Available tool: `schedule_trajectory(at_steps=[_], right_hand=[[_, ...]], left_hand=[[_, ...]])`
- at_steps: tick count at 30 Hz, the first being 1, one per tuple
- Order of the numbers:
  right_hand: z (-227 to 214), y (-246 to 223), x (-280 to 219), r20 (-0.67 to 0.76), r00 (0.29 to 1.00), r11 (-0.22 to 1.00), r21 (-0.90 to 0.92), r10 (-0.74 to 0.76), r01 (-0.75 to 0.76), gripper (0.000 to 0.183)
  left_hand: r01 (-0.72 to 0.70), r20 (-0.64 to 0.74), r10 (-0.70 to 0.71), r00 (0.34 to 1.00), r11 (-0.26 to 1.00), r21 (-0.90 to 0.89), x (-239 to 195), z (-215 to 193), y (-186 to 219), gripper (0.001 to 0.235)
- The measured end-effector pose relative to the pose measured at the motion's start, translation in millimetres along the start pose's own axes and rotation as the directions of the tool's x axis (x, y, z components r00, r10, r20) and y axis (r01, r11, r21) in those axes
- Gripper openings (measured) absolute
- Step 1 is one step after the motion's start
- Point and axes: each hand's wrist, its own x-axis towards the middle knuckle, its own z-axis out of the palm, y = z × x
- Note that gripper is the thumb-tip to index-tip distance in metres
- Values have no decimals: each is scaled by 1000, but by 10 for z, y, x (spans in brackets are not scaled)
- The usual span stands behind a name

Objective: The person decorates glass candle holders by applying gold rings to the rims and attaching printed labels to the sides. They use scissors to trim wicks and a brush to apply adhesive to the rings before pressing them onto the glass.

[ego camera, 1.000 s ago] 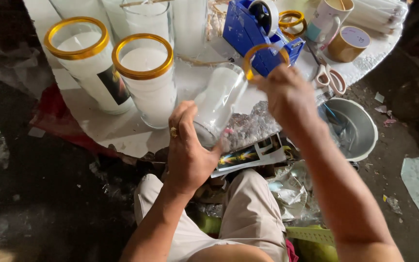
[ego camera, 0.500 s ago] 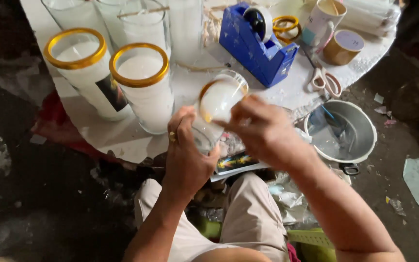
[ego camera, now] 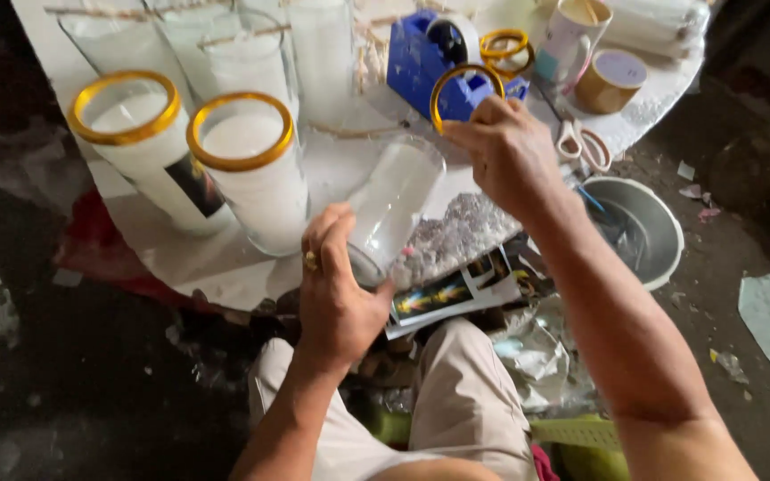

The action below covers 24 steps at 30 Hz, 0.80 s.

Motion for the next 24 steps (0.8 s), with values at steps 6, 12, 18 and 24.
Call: schedule_trajectory(at_steps=[6,12,18,24], right_hand=[[-685,-1215,-44,-58,989,893,424,-138,149,13],[-196,-506,-111,-118,993,946,323,18,22,18],[-114,-366,154,-119,992,900,427,-36,84,21],[-725,-1163,-6,-148,982,895,411,-118,170,22]], left_hand=[[34,34,-35,999,999,27,-76,-8,-60,77],[31,38,-29,999,999,-41,-14,-65,-3,67],[5,22,-5,1000,1000,0,41,-1,-39,69],[93,42,-96,994,993,76,36,6,-63,77]])
